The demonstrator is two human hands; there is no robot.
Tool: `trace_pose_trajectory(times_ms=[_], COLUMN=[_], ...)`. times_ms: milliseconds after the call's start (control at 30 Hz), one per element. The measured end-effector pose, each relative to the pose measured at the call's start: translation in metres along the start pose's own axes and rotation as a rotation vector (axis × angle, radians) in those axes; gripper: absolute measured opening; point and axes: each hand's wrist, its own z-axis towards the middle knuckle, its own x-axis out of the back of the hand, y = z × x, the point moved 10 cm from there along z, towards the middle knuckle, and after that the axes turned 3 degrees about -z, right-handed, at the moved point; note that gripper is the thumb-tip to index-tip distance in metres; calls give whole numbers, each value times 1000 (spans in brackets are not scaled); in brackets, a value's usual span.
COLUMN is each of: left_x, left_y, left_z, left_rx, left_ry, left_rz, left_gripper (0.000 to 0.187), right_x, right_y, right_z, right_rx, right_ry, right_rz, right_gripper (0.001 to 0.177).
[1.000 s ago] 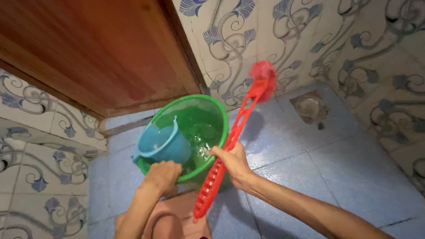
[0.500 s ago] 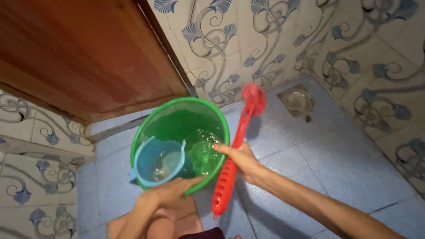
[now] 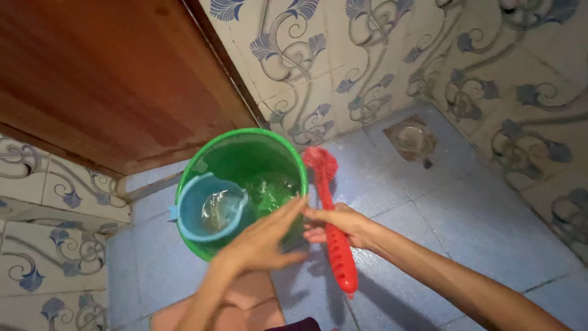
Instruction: The person scrubs the bathroom walls and floor with a brush, then scoops water from a bucket using a mug to rinse the surfaces and brush.
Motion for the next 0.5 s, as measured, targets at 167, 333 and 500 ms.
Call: trace_pose_trajectory(times_ms=[167,333,500], left_x=[1,-4,-46], left_y=[7,-1,-41], left_z=[86,129,183], left_rx=[342,290,178], left_ry=[122,243,-111], left_rz=[503,1136,1245], left_gripper=[60,50,52], right_x=[110,204,258], right_y=[48,45,44], right_z=[32,51,71], right_rx=[-118,36,104], right_ry=[277,418,665], right_rz=[179,-115,-250], right_gripper=[51,30,31])
